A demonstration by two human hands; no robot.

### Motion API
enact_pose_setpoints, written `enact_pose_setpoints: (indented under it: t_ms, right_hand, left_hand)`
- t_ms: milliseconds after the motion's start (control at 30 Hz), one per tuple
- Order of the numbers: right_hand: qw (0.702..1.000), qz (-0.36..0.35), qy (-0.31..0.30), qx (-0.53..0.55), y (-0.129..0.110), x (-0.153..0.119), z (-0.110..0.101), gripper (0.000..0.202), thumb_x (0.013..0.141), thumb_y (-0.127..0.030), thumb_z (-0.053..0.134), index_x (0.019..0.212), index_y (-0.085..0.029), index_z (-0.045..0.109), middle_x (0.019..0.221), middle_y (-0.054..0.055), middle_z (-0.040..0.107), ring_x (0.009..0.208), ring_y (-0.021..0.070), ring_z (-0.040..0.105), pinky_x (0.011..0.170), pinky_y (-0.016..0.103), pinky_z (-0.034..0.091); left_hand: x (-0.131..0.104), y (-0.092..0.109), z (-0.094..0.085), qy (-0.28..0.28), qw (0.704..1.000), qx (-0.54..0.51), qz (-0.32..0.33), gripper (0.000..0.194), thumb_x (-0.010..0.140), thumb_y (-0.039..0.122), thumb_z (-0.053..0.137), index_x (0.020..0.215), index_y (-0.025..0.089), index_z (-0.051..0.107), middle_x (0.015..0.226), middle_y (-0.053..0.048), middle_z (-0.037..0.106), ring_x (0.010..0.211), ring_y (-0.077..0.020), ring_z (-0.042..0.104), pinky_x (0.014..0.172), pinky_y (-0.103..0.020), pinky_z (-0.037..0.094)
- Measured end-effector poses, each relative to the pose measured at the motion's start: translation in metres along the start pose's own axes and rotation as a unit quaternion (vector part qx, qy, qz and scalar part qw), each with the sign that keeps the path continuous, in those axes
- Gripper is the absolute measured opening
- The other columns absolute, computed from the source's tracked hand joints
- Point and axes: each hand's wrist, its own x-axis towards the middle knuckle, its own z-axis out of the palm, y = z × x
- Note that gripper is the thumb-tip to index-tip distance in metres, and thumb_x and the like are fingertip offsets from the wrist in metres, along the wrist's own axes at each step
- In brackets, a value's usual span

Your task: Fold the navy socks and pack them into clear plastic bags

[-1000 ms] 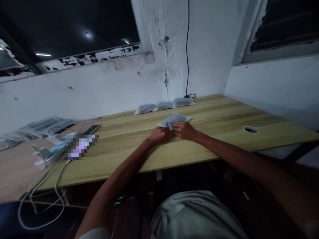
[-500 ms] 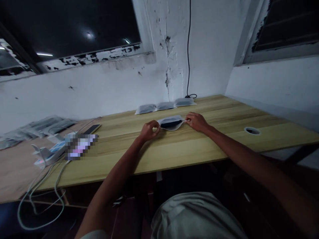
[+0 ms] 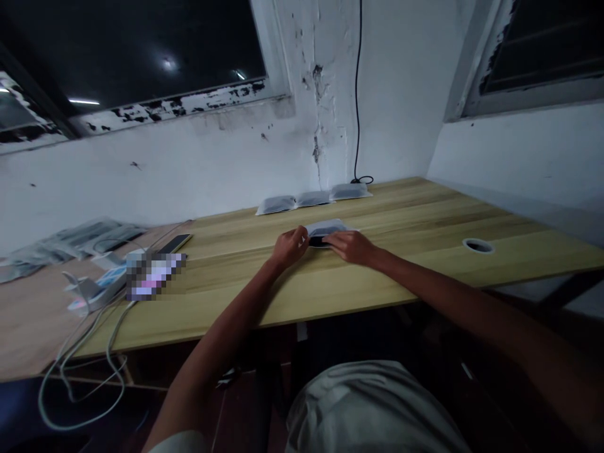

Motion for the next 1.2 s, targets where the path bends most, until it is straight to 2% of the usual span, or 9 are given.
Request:
enact_pose_setpoints:
  t_ms: [133, 300, 467, 600, 733, 867, 967, 1100, 1200]
  right_hand:
    - [0.999, 0.029, -0.026, -0.004, -0.001, -0.001, 0.015, 0.048, 0.086, -0.003, 0.043, 0.128, -0.020, 0.058, 0.125, 0.009, 0.067, 0.113, 0.0231, 0.064, 0.097, 0.041, 0.052]
    - [0.986, 0.115, -0.107, -0.048, 0.003, 0.001, 0.008, 0.041, 0.086, -0.007, 0.048, 0.125, -0.014, 0.057, 0.117, 0.014, 0.068, 0.108, 0.0264, 0.063, 0.094, 0.041, 0.049]
    - [0.968, 0.132, -0.164, -0.134, -0.002, 0.007, 0.000, 0.040, 0.089, -0.015, 0.050, 0.128, -0.013, 0.055, 0.131, 0.018, 0.059, 0.120, 0.0328, 0.052, 0.096, 0.046, 0.039]
    - [0.964, 0.134, -0.175, -0.151, -0.004, 0.009, -0.002, 0.040, 0.088, -0.013, 0.049, 0.127, -0.013, 0.058, 0.127, 0.019, 0.061, 0.118, 0.0326, 0.051, 0.095, 0.045, 0.036]
    - [0.971, 0.139, -0.173, -0.090, -0.001, 0.006, -0.004, 0.030, 0.087, -0.020, 0.053, 0.112, -0.012, 0.067, 0.110, 0.017, 0.069, 0.105, 0.0299, 0.058, 0.092, 0.041, 0.038]
    - [0.965, 0.219, -0.098, 0.102, 0.007, 0.003, -0.010, 0.023, 0.084, -0.029, 0.056, 0.094, -0.017, 0.072, 0.090, 0.007, 0.072, 0.083, 0.0227, 0.062, 0.077, 0.032, 0.043]
    - [0.895, 0.320, 0.015, 0.310, 0.016, 0.004, -0.013, 0.023, 0.077, -0.037, 0.059, 0.077, -0.017, 0.071, 0.070, 0.000, 0.068, 0.067, 0.0188, 0.059, 0.065, 0.029, 0.042]
    - [0.722, 0.455, 0.174, 0.492, 0.023, 0.009, -0.014, 0.020, 0.061, -0.039, 0.068, 0.060, -0.019, 0.063, 0.054, -0.003, 0.060, 0.057, 0.0172, 0.056, 0.056, 0.027, 0.043]
    - [0.610, 0.495, 0.226, 0.576, 0.023, 0.012, -0.018, 0.019, 0.060, -0.037, 0.069, 0.066, -0.020, 0.065, 0.064, 0.000, 0.068, 0.064, 0.0202, 0.062, 0.058, 0.029, 0.049]
  left_hand:
    - [0.000, 0.009, 0.001, 0.015, 0.998, 0.021, 0.064, 0.010, 0.094, 0.025, 0.049, 0.089, 0.019, 0.054, 0.078, -0.004, 0.066, 0.069, -0.0141, 0.061, 0.061, -0.023, 0.043]
    - [0.001, 0.015, 0.003, 0.022, 0.992, 0.025, 0.119, 0.015, 0.097, 0.024, 0.043, 0.091, 0.018, 0.055, 0.079, -0.005, 0.064, 0.069, -0.0135, 0.059, 0.064, -0.023, 0.045]
    - [0.002, 0.020, 0.001, -0.026, 0.987, 0.030, 0.157, 0.015, 0.093, 0.018, 0.046, 0.098, 0.018, 0.060, 0.093, -0.009, 0.066, 0.087, -0.0177, 0.061, 0.075, -0.028, 0.050]
    - [0.003, 0.020, 0.000, -0.057, 0.984, 0.039, 0.166, 0.020, 0.093, 0.017, 0.046, 0.098, 0.017, 0.065, 0.098, -0.010, 0.066, 0.093, -0.0196, 0.061, 0.080, -0.030, 0.051]
    - [0.002, 0.017, 0.001, -0.064, 0.985, 0.058, 0.152, 0.023, 0.093, 0.016, 0.045, 0.095, 0.017, 0.068, 0.101, -0.010, 0.068, 0.094, -0.0194, 0.062, 0.075, -0.029, 0.051]
    - [0.001, 0.010, 0.002, -0.061, 0.989, 0.069, 0.115, 0.025, 0.091, 0.011, 0.047, 0.101, 0.018, 0.069, 0.103, -0.010, 0.070, 0.095, -0.0191, 0.064, 0.075, -0.029, 0.053]
    - [0.002, 0.001, 0.002, -0.072, 0.991, 0.085, 0.078, 0.028, 0.087, 0.006, 0.047, 0.100, 0.017, 0.069, 0.096, -0.009, 0.071, 0.092, -0.0197, 0.064, 0.075, -0.029, 0.054]
    - [0.004, -0.013, 0.003, -0.071, 0.990, 0.111, 0.041, 0.030, 0.084, 0.001, 0.045, 0.098, 0.015, 0.069, 0.099, -0.010, 0.070, 0.098, -0.0216, 0.062, 0.079, -0.032, 0.054]
    - [0.005, -0.024, 0.003, -0.067, 0.988, 0.142, -0.010, 0.033, 0.084, 0.000, 0.043, 0.099, 0.012, 0.069, 0.100, -0.013, 0.069, 0.102, -0.0238, 0.060, 0.082, -0.034, 0.054]
